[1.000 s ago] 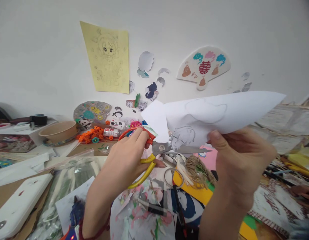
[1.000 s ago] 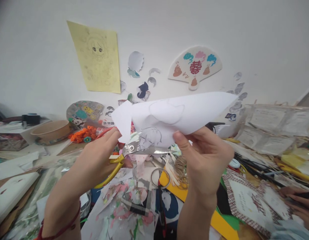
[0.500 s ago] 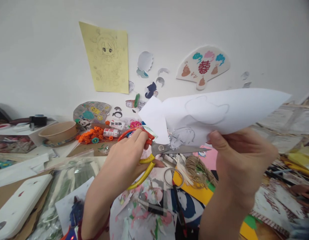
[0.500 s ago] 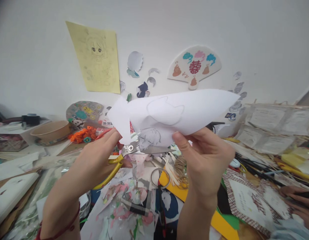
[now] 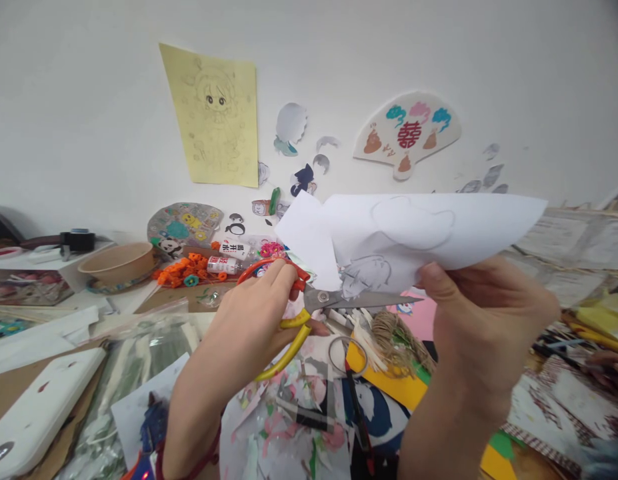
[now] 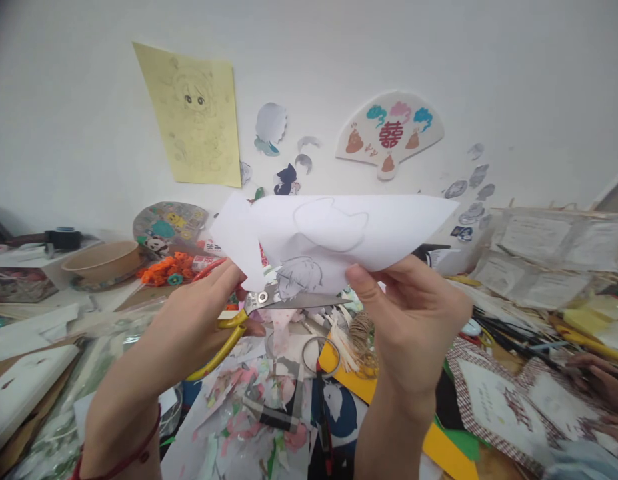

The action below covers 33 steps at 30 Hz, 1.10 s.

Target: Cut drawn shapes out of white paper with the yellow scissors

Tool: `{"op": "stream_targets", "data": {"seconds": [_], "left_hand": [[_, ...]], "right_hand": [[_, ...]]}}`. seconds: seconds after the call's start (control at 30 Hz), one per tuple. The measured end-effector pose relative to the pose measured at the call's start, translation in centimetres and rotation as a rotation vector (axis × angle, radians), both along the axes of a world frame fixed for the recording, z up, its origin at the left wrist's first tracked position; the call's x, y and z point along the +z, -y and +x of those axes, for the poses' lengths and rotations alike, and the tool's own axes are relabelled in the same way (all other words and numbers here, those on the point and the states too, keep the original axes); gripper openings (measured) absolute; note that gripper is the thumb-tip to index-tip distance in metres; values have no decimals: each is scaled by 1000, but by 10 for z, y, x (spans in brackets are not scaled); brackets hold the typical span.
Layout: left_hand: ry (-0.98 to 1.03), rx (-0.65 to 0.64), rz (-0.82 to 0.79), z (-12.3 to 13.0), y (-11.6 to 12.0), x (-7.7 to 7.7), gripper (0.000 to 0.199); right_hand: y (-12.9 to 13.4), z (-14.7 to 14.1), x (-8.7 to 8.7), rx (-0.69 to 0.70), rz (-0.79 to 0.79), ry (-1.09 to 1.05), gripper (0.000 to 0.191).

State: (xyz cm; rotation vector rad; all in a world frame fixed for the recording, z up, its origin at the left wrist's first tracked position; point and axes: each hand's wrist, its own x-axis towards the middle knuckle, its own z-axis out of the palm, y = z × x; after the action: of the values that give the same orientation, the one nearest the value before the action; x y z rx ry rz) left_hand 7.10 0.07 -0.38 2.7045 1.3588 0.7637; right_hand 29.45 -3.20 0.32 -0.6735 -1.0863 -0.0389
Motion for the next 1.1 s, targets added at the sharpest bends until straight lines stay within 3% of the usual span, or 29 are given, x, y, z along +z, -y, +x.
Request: {"op": "stream_targets", "data": {"seconds": [0.43, 0.63, 0.9, 1.1], "left_hand": [[-14, 12, 29, 0, -1, -2, 23], [1, -10, 164, 0, -3, -2, 39], [31, -56, 193, 0, -3, -2, 61], [11, -45, 208, 0, -3, -3, 61]], "right_hand": [[0, 1, -1, 3, 15, 10, 19], [1, 0, -1, 5, 0, 6, 22], [0, 0, 1, 32, -1, 22, 20], [2, 0, 1, 4, -15, 9, 21]]}}
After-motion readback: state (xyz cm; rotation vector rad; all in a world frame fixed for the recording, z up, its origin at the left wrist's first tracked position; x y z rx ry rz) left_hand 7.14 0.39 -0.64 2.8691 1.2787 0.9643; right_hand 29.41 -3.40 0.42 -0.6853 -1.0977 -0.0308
